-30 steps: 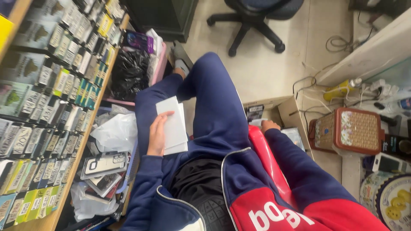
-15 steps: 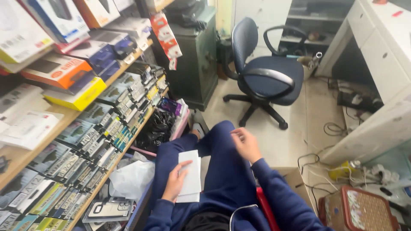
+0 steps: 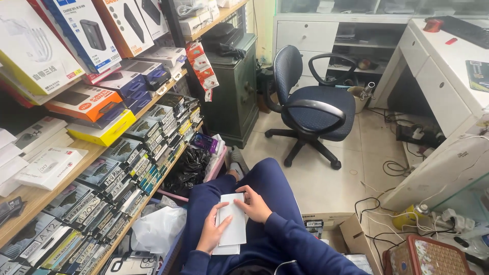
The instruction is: A person sitting on the floor is organizing mobile phone screen protectors by taking them out of their sleeves and putting them back into packaging.
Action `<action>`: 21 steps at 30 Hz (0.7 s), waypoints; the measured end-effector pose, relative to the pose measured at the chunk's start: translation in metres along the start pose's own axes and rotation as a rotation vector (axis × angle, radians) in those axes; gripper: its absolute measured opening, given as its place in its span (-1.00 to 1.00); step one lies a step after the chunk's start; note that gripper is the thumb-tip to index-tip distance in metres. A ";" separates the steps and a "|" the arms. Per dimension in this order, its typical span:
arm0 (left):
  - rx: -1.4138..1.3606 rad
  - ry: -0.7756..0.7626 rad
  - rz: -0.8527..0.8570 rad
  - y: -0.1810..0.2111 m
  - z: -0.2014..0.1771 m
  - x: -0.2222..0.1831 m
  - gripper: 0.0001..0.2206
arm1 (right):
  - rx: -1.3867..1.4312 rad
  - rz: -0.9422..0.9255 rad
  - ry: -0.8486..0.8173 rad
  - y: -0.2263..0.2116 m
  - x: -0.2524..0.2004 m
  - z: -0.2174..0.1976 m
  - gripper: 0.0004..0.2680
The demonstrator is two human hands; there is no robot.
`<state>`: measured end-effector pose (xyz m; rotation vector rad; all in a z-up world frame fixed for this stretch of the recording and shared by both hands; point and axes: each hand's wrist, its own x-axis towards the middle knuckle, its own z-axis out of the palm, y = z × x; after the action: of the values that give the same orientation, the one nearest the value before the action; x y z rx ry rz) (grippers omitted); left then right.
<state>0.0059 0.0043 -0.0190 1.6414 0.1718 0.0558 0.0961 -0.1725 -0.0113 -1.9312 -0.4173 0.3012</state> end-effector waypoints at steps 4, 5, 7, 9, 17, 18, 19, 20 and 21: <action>-0.038 0.020 -0.062 0.006 0.000 -0.002 -0.58 | 0.029 0.010 0.028 -0.008 -0.002 -0.001 -0.77; -0.051 0.030 -0.123 0.008 0.001 -0.001 -0.62 | 0.063 0.009 0.074 -0.006 -0.001 -0.001 -0.78; -0.064 0.040 -0.184 0.008 0.002 0.000 -0.65 | 0.098 0.008 0.121 -0.004 0.001 -0.002 -0.78; -0.108 0.051 -0.142 0.005 0.002 0.000 -0.66 | 0.187 0.028 0.189 -0.002 0.003 -0.004 -0.80; -0.116 0.058 -0.247 0.020 0.004 -0.006 -0.58 | 0.358 0.000 0.169 -0.004 0.004 -0.004 -0.82; -0.104 0.045 -0.240 0.018 0.004 -0.005 -0.61 | 0.373 0.016 0.164 -0.005 0.004 -0.005 -0.82; -0.104 0.045 -0.241 0.014 0.004 -0.004 -0.61 | 0.373 0.017 0.164 -0.002 0.006 -0.005 -0.82; -0.075 0.024 -0.231 0.010 0.003 -0.003 -0.62 | 0.397 0.068 0.188 0.001 0.007 -0.005 -0.84; -0.045 0.005 -0.219 0.007 0.001 -0.001 -0.62 | 0.423 0.117 0.212 0.002 0.010 -0.004 -0.76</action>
<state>0.0055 0.0023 -0.0119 1.5689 0.3503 -0.1029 0.1070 -0.1726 -0.0121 -1.5536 -0.0891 0.2351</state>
